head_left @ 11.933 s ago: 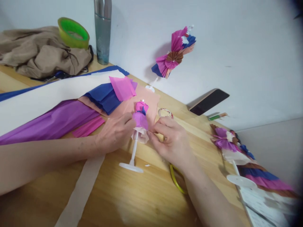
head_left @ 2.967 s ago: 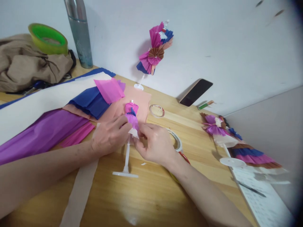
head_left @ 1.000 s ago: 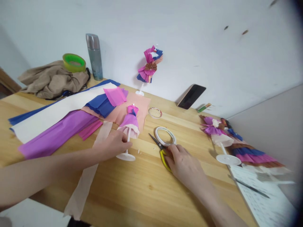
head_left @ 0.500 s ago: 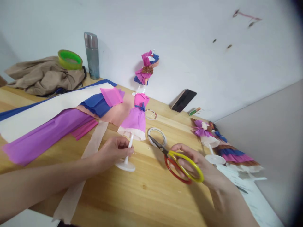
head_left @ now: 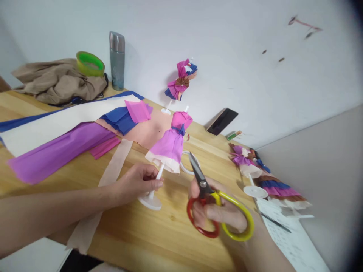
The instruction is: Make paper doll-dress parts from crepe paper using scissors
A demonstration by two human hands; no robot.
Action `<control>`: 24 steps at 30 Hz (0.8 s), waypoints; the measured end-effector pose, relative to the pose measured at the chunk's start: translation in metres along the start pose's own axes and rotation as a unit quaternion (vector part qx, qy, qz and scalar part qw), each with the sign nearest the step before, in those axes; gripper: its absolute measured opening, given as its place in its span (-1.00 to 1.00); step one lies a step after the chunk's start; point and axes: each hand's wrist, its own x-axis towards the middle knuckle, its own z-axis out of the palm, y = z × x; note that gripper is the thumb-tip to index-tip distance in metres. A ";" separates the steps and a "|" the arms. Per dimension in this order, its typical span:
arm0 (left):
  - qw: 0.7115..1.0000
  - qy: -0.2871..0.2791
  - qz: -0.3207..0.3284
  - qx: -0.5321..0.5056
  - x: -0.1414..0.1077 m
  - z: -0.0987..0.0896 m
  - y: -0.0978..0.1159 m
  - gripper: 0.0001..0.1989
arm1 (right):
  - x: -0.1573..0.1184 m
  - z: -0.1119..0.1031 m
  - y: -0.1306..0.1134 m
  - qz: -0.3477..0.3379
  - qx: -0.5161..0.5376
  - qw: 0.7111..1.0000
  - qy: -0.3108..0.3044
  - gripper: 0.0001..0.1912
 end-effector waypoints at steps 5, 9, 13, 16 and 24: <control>1.000 -0.002 0.015 0.005 -0.002 -0.004 0.000 -0.77 | 0.013 0.010 -0.023 0.012 -0.116 0.988 -0.105 -0.47; 1.000 -0.003 0.002 0.021 -0.002 -0.006 0.003 -0.75 | 0.020 0.008 -0.019 0.059 -0.099 0.991 -0.064 -0.30; 0.999 -0.006 -0.006 0.041 -0.002 -0.006 0.004 -0.70 | 0.018 0.002 -0.017 0.066 -0.092 0.992 -0.057 -0.33; 0.998 -0.003 -0.024 0.050 -0.002 -0.005 0.005 -0.71 | 0.018 0.000 -0.021 0.074 -0.088 0.992 -0.053 -0.34; 0.996 0.003 -0.065 0.066 -0.002 -0.001 0.006 -0.79 | 0.018 -0.002 -0.022 0.063 -0.095 0.992 -0.054 -0.39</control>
